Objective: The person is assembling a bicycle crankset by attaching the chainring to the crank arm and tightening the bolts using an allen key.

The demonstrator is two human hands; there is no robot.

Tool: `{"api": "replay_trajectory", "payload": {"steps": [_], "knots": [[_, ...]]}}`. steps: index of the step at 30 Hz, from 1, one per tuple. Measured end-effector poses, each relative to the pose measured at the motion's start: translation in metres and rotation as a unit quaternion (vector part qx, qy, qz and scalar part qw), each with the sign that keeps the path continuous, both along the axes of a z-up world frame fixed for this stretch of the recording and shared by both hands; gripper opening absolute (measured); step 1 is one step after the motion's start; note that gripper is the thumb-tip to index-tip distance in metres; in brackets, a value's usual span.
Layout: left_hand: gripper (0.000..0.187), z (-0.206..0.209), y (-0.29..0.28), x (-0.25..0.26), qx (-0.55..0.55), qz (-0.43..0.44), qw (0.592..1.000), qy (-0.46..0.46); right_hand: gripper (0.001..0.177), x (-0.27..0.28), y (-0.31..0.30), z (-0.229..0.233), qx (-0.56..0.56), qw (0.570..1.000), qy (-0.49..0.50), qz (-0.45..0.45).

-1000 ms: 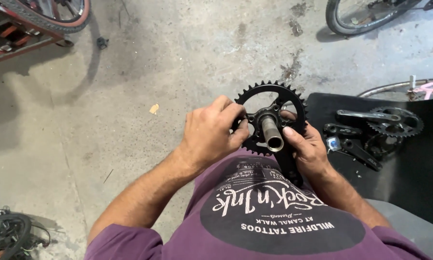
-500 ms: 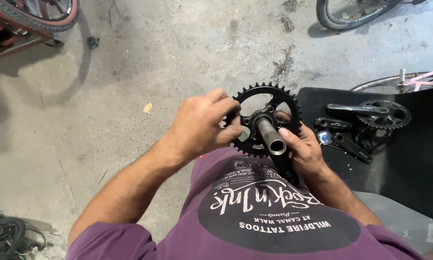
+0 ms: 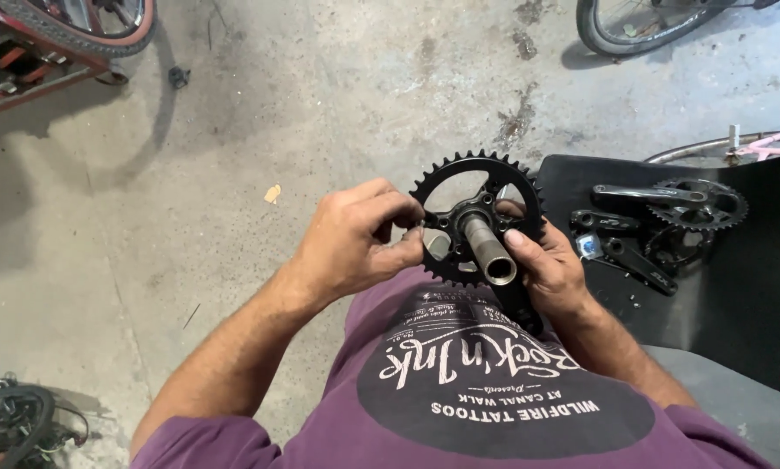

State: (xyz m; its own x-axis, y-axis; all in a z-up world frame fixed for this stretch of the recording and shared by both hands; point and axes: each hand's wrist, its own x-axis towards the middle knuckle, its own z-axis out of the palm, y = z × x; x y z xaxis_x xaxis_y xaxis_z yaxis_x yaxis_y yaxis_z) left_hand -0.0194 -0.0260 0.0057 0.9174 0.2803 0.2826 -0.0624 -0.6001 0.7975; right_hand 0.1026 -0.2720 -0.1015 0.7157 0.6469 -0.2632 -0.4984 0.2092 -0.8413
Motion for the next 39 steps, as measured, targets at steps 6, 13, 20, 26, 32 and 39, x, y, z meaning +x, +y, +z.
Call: {"api": "replay_trajectory", "payload": {"steps": [6, 13, 20, 26, 32, 39], "knots": [[0.012, -0.001, -0.004, -0.005, -0.051, -0.006, 0.999, -0.005, 0.039, -0.007, 0.002, 0.010, 0.002, 1.000, -0.001, -0.007], [0.010, 0.002, -0.009, -0.012, 0.141, -0.018, 0.989, -0.024, 0.040, -0.010, -0.001, 0.006, -0.012, 0.998, -0.059, 0.008], [0.012, -0.004, -0.014, -0.017, 0.237, -0.003, 0.971, -0.018, 0.038, -0.018, 0.004, 0.013, 0.006, 0.997, -0.078, 0.020], [0.011, -0.002, -0.012, -0.020, 0.266, -0.023, 0.964, 0.002, 0.039, -0.026, 0.007, 0.012, 0.013, 0.997, -0.073, 0.022], [0.015, 0.008, -0.007, -0.020, 0.244, -0.038, 0.969, 0.012, 0.040, -0.027, 0.008, 0.012, -0.008, 0.996, -0.083, 0.022], [0.015, 0.003, 0.016, -0.018, 0.184, -0.065, 0.980, -0.028, 0.039, -0.035, 0.022, 0.017, -0.008, 0.996, -0.087, 0.001]]}}
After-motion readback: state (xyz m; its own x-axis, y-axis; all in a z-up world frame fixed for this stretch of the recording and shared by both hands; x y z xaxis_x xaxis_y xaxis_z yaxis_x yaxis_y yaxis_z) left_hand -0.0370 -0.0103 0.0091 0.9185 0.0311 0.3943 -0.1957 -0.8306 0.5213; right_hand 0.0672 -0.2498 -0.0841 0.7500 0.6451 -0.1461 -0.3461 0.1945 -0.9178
